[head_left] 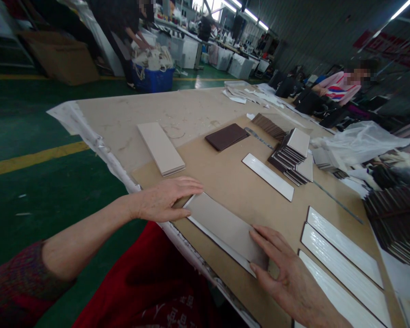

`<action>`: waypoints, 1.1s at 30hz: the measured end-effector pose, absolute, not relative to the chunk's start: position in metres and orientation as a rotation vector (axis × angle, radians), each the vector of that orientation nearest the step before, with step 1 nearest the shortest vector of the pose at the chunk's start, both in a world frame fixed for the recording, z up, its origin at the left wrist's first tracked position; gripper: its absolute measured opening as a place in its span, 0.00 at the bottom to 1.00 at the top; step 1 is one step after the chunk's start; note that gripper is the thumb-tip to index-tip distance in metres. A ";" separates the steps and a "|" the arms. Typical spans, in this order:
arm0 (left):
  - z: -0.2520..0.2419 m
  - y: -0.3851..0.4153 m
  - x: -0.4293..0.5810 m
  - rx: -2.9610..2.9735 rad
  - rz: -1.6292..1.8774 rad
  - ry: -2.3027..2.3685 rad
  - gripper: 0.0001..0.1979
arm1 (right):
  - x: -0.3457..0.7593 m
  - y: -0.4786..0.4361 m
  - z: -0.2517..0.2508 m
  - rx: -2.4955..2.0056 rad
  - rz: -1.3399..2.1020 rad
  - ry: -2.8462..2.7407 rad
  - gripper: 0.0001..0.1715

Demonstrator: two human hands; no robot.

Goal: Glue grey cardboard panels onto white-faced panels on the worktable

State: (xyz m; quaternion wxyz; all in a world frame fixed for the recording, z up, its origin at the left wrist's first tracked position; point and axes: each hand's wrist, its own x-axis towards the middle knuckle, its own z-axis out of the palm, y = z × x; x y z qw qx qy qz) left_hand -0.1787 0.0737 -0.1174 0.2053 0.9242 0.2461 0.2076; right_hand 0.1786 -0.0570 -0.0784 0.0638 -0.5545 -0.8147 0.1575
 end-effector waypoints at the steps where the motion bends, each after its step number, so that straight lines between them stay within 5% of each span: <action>1: -0.118 0.074 -0.179 2.577 0.575 0.686 0.30 | 0.178 -0.057 -0.079 -1.674 0.470 -2.464 0.32; 33: -0.129 0.075 -0.176 2.643 0.524 0.716 0.26 | 0.171 -0.071 -0.076 -1.621 0.504 -2.509 0.32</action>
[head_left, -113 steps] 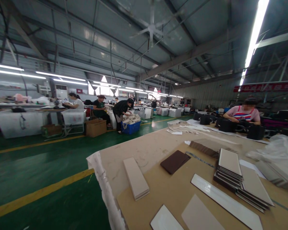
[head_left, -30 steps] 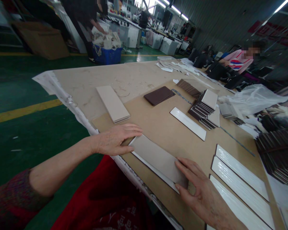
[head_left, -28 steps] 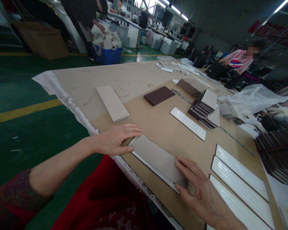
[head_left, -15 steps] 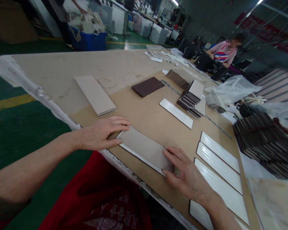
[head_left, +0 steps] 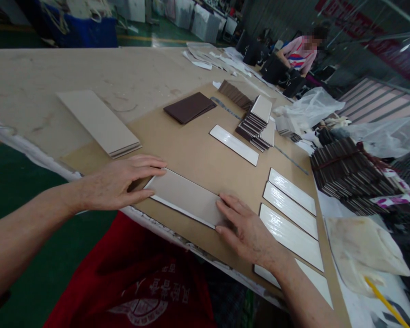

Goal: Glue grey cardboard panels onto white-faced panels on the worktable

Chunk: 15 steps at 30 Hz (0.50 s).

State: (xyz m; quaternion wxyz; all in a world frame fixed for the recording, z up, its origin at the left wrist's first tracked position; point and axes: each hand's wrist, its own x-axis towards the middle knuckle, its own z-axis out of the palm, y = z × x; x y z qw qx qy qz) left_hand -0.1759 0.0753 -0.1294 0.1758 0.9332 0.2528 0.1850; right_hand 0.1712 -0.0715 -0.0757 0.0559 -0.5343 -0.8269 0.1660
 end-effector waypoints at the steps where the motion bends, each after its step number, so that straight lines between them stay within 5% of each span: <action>1: -0.130 0.076 -0.176 2.637 0.530 0.718 0.26 | 0.170 -0.073 -0.076 -1.630 0.506 -2.507 0.32; 15: -0.133 0.077 -0.177 2.676 0.527 0.704 0.28 | 0.162 -0.081 -0.076 -1.686 0.467 -2.597 0.31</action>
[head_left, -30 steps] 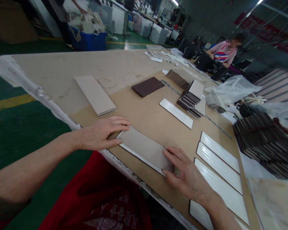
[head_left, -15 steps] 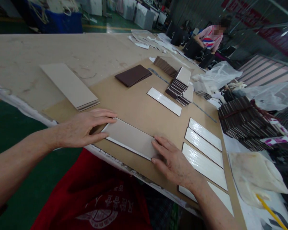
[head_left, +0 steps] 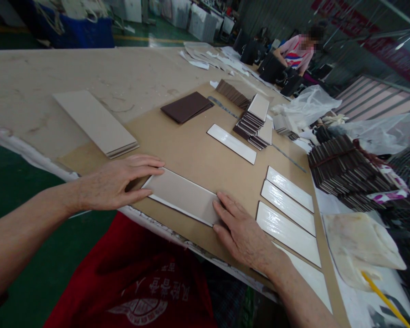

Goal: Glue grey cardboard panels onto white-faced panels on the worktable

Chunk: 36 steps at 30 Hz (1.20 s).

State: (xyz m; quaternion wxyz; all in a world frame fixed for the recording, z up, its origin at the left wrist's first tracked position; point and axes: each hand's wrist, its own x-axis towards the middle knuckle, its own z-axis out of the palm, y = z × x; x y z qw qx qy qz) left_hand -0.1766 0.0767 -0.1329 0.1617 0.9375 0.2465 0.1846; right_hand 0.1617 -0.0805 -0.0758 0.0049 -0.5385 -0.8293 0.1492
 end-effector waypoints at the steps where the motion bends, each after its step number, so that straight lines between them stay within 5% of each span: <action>1: -0.133 0.077 -0.176 2.677 0.525 0.704 0.28 | 0.161 -0.081 -0.076 -1.693 0.461 -2.609 0.31; 14: -0.101 0.063 -0.159 2.855 0.382 0.701 0.21 | 0.146 -0.079 -0.071 -1.714 0.272 -2.651 0.28; 22: -0.095 0.038 -0.146 3.120 0.151 0.774 0.38 | 0.132 -0.088 -0.080 -1.773 0.166 -2.645 0.39; 36: -0.115 0.032 -0.157 2.991 0.364 0.842 0.37 | 0.195 -0.119 -0.063 -1.853 0.344 -2.460 0.32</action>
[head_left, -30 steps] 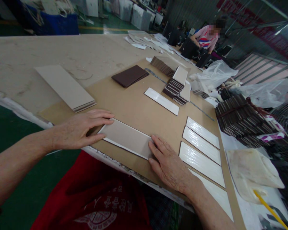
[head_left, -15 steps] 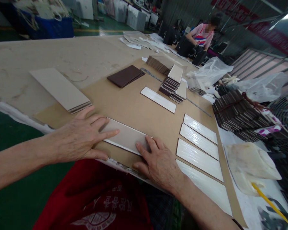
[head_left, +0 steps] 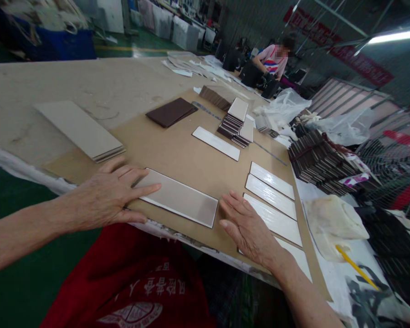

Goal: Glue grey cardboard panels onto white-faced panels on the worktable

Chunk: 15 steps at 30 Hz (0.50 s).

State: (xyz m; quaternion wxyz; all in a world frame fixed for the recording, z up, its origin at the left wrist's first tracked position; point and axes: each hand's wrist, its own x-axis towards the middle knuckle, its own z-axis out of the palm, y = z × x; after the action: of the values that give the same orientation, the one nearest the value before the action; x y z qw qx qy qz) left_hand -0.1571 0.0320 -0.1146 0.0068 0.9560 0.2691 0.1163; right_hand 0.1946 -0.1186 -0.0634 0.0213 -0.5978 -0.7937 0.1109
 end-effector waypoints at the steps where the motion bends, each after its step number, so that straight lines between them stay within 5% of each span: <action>1: -0.116 0.032 -0.158 2.980 0.365 0.853 0.37 | 0.192 -0.117 -0.067 -1.820 0.381 -2.475 0.36; 7: -0.132 0.043 -0.173 3.110 0.361 0.720 0.35 | 0.163 -0.123 -0.082 -1.643 0.477 -2.642 0.64; 15: -0.151 0.059 -0.194 3.051 0.457 0.736 0.43 | 0.148 -0.128 -0.093 -1.471 0.170 -2.614 0.31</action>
State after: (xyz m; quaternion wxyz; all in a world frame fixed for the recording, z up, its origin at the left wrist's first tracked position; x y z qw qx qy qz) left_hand -0.1941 0.0586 -0.1509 -0.0151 0.9618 0.2322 0.1442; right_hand 0.1483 -0.1275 -0.0926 0.0686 -0.4885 -0.8681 0.0563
